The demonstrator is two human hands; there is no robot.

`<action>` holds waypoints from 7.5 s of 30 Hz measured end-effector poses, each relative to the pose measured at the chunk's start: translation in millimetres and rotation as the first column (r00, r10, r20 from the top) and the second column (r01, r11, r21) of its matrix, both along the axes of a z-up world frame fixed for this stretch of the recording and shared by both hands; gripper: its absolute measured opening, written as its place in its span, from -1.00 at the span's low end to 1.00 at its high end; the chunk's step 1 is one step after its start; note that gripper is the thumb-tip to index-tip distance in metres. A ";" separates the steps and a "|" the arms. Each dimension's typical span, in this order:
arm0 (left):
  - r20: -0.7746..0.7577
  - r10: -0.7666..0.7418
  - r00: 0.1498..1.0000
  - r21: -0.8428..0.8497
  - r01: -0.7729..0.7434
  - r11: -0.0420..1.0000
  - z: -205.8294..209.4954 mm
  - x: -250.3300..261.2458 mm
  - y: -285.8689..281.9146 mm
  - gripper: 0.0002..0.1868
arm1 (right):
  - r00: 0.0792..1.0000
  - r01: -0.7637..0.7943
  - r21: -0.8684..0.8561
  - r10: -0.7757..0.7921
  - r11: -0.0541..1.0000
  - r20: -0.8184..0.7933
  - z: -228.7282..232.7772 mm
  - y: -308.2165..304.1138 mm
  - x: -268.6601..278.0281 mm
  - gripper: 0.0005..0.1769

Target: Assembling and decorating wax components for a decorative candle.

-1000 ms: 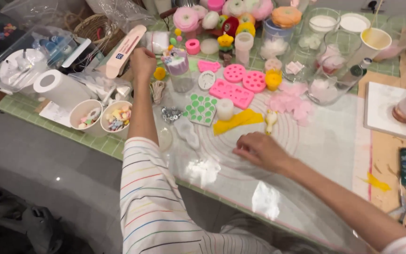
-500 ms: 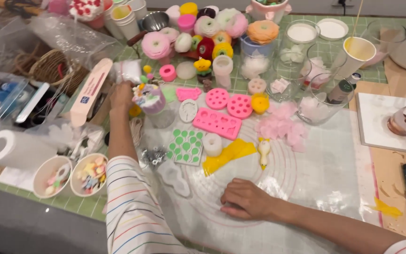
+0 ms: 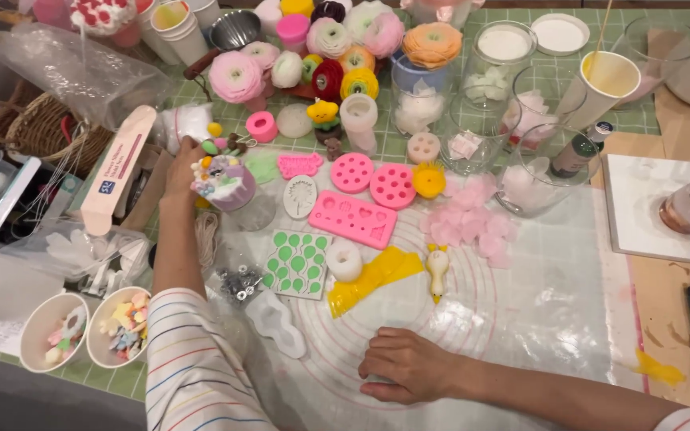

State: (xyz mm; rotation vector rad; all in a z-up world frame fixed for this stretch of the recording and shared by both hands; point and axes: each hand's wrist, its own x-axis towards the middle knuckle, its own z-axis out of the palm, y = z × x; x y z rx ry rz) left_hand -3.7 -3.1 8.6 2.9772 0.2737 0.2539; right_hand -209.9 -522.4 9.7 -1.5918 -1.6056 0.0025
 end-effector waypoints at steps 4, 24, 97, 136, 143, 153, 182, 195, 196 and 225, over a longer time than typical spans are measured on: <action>0.013 0.022 1.000 -0.106 -0.021 0.994 11.7 -2.8 -15.3 -0.67 | 0.999 -0.005 -0.011 0.005 1.000 -0.032 -2.8 0.0 2.1 -0.82; 0.272 -0.071 0.960 -0.830 0.272 0.486 -22.3 12.1 42.2 -0.74 | 0.998 -0.012 0.000 0.012 1.000 -0.055 -1.9 -1.8 2.7 -0.82; 0.721 0.042 0.692 -0.500 0.476 0.723 188.2 -35.6 -78.9 -0.62 | 0.998 0.040 -0.050 -0.042 0.998 -0.039 10.4 1.3 -9.6 -0.75; 0.394 -0.560 0.728 -0.175 0.658 0.732 247.9 -92.3 -470.9 -0.81 | -0.060 0.822 0.407 0.771 0.398 -0.634 -12.3 -253.0 63.6 -0.85; 0.315 -0.506 0.803 0.018 0.528 0.849 162.2 89.5 -467.0 -0.82 | 0.075 0.745 0.553 0.777 0.373 -0.624 11.5 -240.7 33.6 -0.84; 0.180 -0.499 0.847 0.262 0.448 0.855 71.0 213.9 -477.9 -0.63 | -0.033 0.858 0.420 0.847 0.296 -0.530 2.1 -228.9 26.2 -0.85; 0.766 -0.581 0.274 0.311 0.633 0.709 234.3 -13.2 -493.3 -0.78 | -0.174 0.880 0.261 0.781 0.397 -0.600 -29.9 -224.7 41.7 -0.79; 0.418 -0.758 0.501 -0.022 0.840 0.543 114.9 -218.3 -536.0 -0.84 | 0.314 0.895 0.301 0.014 0.330 -0.949 -19.8 -253.2 47.9 -0.70; 0.399 -0.754 0.521 -0.008 0.825 0.565 105.5 -219.3 -538.9 -0.81 | 0.296 0.896 0.279 0.004 0.346 -0.955 -19.5 -251.7 46.7 -0.68; -0.360 -0.689 0.629 -0.276 0.634 0.722 52.3 -110.8 -608.9 -0.77 | 0.097 0.872 0.211 0.266 0.442 -0.959 -42.4 -259.4 63.1 -0.73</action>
